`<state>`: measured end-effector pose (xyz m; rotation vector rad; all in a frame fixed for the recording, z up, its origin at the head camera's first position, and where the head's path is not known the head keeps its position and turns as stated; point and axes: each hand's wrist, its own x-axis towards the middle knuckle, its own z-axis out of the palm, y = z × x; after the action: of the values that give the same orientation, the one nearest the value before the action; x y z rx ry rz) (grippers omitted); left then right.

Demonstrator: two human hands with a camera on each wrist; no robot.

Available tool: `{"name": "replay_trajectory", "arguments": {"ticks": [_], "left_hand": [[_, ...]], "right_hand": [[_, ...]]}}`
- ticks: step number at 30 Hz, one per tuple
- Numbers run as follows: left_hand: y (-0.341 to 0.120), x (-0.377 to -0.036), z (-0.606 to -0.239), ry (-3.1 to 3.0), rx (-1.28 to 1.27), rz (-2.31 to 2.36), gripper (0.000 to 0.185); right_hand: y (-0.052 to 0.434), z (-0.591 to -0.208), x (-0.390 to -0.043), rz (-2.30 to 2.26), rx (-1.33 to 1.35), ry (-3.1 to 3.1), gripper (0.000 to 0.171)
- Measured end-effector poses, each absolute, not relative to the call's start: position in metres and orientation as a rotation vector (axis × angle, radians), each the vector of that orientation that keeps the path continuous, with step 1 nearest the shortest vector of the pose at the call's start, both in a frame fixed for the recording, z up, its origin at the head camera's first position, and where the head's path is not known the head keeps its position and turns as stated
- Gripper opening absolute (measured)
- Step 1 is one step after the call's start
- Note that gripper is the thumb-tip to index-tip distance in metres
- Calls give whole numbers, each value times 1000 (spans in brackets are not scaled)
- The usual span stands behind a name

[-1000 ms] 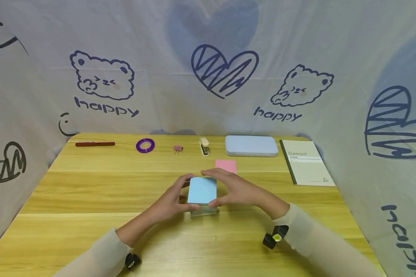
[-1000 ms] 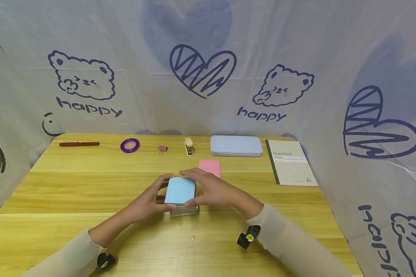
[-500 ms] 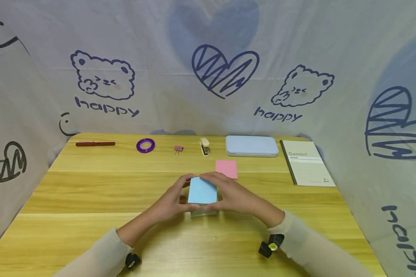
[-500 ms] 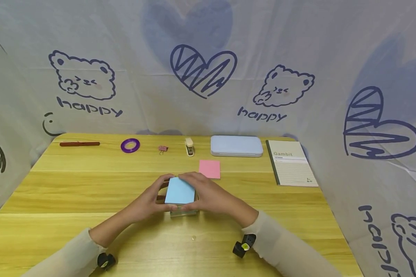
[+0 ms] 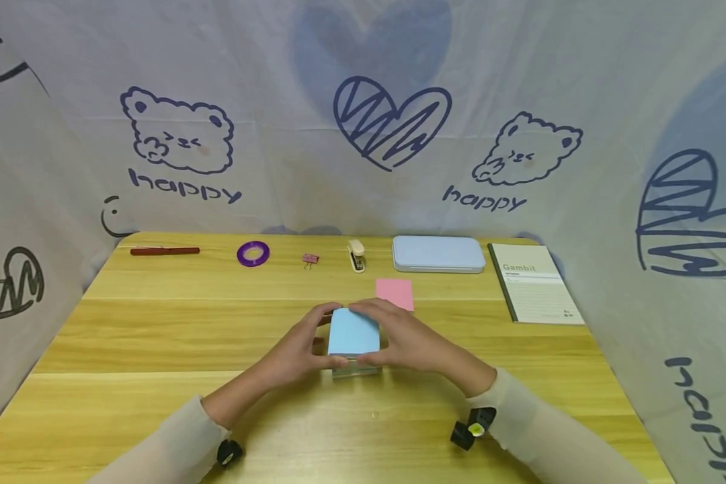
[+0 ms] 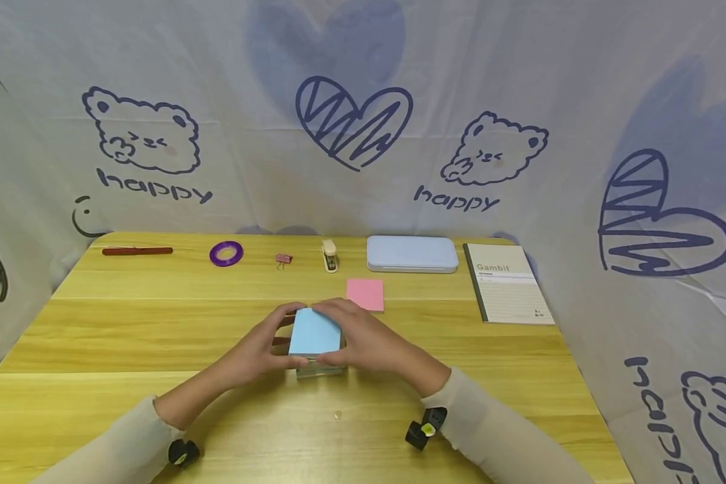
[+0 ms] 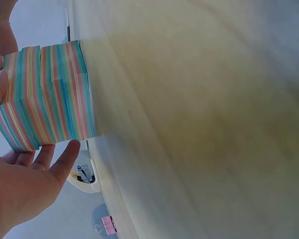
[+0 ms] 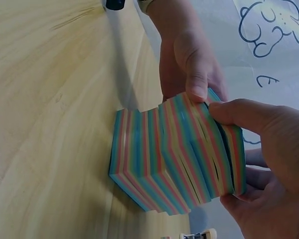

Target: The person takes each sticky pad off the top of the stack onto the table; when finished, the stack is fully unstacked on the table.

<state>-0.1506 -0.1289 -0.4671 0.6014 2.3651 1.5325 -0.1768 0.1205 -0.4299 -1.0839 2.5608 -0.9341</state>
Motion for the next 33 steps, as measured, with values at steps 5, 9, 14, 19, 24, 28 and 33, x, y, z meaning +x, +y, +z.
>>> {"name": "replay_trajectory", "arguments": {"ticks": [5,9,14,19,24,28,33], "left_hand": [[-128,-151,-467,2385,601,1513,95],[-128,-151,-467,2401,609,1505,97],[-128,-152,-468,2425,658,1496,91],[-128,-152,-469,2442,683,1474,85],[-128,-152,-469,2441,673,1464,85],[-129,-152,-469,2439,671,1464,85],[-129,-152,-470,2435,680,1477,84]], "right_hand": [[124,-426,-178,-937,-1071,2551,82],[129,-422,-180,-930,-1059,2556,82],[139,-420,-185,-940,-1068,2565,82],[151,-415,-190,-987,-1053,2550,83],[166,-410,-199,-1037,-1020,2525,85],[180,-410,-208,-1043,-966,2539,86],[200,-419,-223,-1058,-880,2539,86]]}}
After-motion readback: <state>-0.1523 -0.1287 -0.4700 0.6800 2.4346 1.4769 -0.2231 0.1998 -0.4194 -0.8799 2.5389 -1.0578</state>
